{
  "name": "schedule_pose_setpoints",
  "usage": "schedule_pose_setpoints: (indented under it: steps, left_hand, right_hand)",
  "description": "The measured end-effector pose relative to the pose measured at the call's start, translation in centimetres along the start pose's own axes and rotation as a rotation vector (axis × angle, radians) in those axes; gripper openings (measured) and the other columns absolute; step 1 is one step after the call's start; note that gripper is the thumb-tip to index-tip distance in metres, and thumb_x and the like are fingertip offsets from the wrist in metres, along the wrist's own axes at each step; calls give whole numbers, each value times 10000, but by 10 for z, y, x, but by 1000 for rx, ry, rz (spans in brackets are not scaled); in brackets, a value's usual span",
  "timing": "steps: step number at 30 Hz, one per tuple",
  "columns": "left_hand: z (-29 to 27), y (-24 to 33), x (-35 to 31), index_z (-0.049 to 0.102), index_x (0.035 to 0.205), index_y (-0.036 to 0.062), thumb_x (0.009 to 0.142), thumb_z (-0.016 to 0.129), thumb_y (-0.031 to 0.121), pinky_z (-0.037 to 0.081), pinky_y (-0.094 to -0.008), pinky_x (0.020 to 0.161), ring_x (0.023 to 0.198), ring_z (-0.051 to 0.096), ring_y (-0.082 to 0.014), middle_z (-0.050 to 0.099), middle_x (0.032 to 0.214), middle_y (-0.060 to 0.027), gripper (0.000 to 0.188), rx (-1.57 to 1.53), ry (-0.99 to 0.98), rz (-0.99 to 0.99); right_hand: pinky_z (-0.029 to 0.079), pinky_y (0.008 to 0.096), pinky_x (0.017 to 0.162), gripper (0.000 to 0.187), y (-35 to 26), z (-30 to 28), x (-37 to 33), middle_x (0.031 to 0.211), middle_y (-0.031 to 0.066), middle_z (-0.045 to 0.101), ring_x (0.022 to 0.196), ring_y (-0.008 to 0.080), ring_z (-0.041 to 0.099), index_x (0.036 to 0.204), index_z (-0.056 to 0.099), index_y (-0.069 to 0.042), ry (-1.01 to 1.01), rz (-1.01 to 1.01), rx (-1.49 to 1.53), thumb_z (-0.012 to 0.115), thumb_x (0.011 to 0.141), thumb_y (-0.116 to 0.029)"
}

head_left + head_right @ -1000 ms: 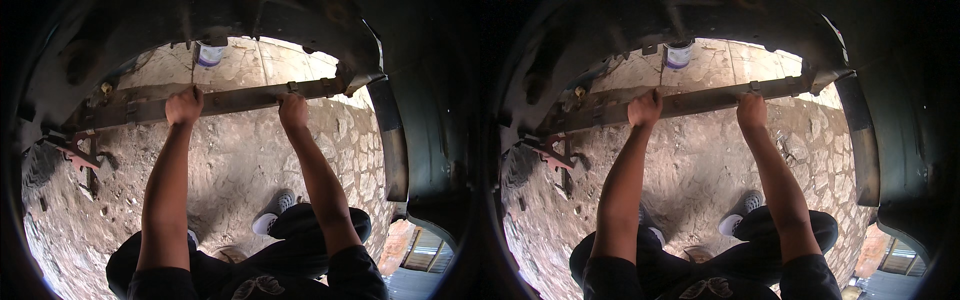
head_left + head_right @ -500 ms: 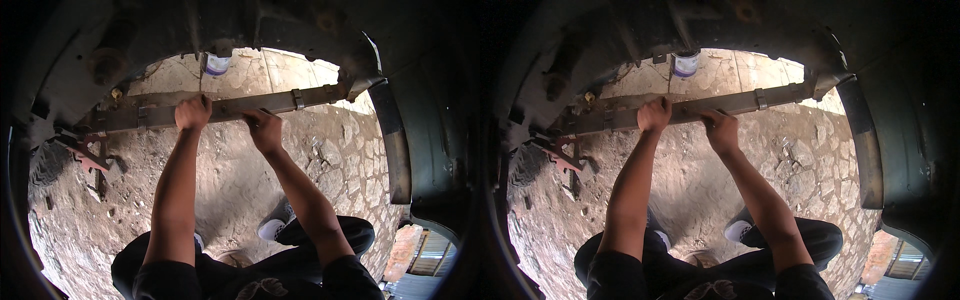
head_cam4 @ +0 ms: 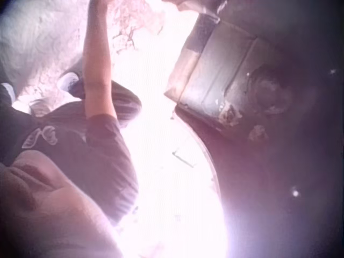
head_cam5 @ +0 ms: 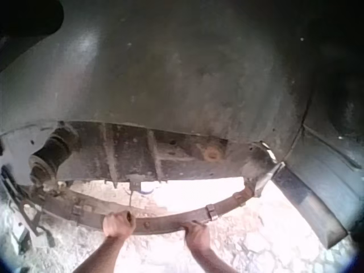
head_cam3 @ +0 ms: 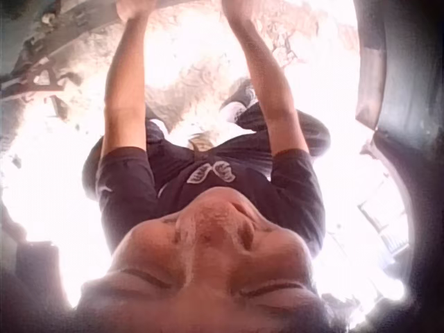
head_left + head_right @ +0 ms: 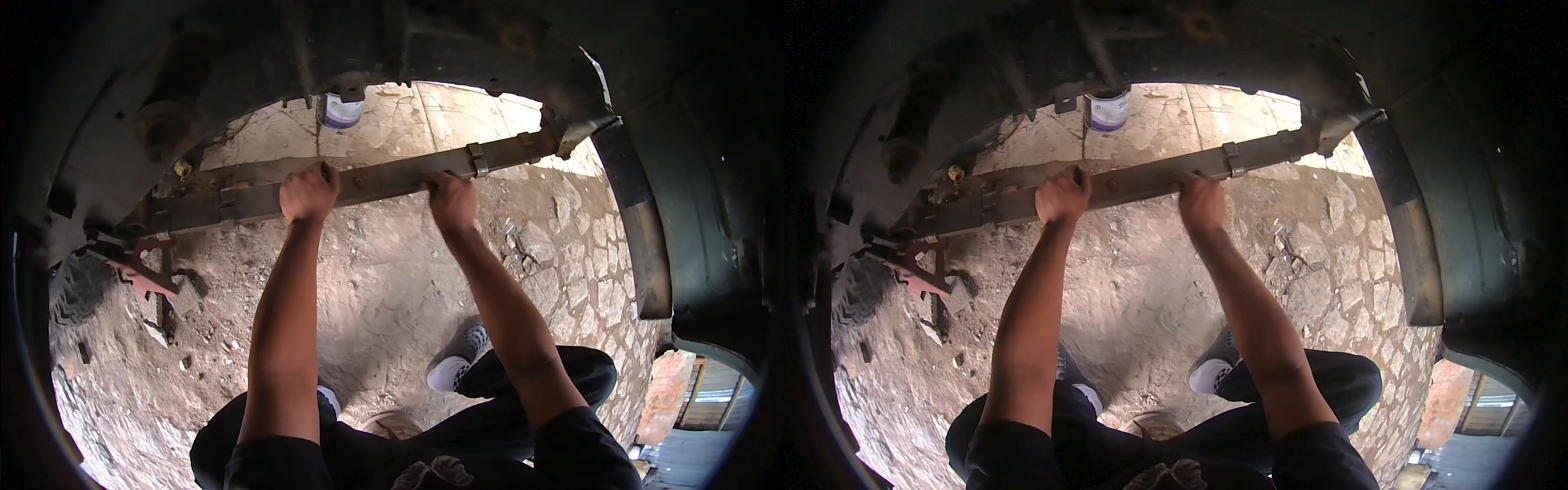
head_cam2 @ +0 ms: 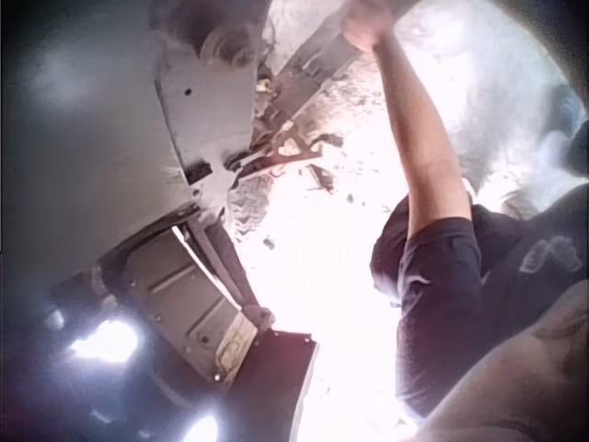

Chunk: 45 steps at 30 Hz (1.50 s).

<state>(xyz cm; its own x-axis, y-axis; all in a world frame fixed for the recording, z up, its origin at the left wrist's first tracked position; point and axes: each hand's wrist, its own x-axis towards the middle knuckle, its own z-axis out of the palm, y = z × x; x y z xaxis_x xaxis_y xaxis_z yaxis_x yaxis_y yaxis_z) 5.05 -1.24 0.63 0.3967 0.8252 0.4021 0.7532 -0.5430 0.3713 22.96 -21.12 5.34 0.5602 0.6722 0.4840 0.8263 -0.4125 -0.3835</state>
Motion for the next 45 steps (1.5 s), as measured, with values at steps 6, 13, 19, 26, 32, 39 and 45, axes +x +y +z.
schedule_pose_setpoints:
  steps: [6, 13, 19, 26, 32, 39, 45]
  left_hand:
    - [-5, -4, -2, 772, 783, 104, 942, 628, 415, 606, -492, 676, 706, 742, -391, 747, 754, -190, 379, -8, 12, -14]
    - [0, -5, 1, 759, 753, 110, 940, 630, 395, 607, -486, 674, 690, 738, -379, 739, 729, -173, 364, 38, 44, 45]
    - [-3, -4, -3, 754, 737, 108, 942, 630, 391, 607, -479, 662, 695, 742, -373, 736, 718, -180, 371, -25, 90, 90]
    - [-4, -4, -2, 758, 740, 102, 950, 627, 418, 606, -477, 675, 696, 741, -380, 737, 723, -192, 401, 35, 35, 53]
    - [-8, -2, 0, 754, 752, 92, 957, 617, 402, 603, -476, 680, 698, 735, -385, 739, 734, -191, 397, -13, 30, 45]
    - [-2, -6, -2, 757, 773, 110, 964, 603, 397, 600, -511, 680, 701, 729, -406, 733, 738, -201, 378, -46, 59, 82]
    - [-3, 1, -1, 764, 796, 121, 971, 599, 392, 603, -530, 691, 703, 732, -420, 735, 745, -204, 363, -35, 43, 70]
  right_hand:
    - [597, 417, 777, 175, -33, -2, -8, 975, 176, 771, 902, 359, 755, 1035, 800, -83, -114, -24, 283, 786, 864, -44]
    - [607, 363, 763, 116, 5, -31, -10, 983, 150, 792, 897, 294, 791, 1006, 804, -67, 117, 80, 221, 780, 893, -55]
    - [590, 444, 744, 157, 4, -18, -10, 947, 157, 760, 873, 384, 737, 991, 792, -91, 73, -12, -40, 726, 880, -3]
    - [583, 481, 808, 147, -7, -21, -7, 977, 164, 746, 925, 418, 717, 1006, 782, -77, -101, -23, -53, 649, 943, -76]
    - [595, 420, 777, 103, 9, -36, -3, 980, 151, 777, 903, 347, 758, 977, 794, -72, 46, 54, 193, 782, 875, -78]
    - [587, 485, 751, 134, 16, -22, 2, 982, 182, 743, 889, 427, 716, 995, 787, -101, 12, -43, -7, 706, 899, -54]
    - [600, 494, 816, 210, -17, 27, -10, 1078, 189, 732, 951, 420, 720, 1063, 756, -123, -91, -256, 50, 598, 937, -64]
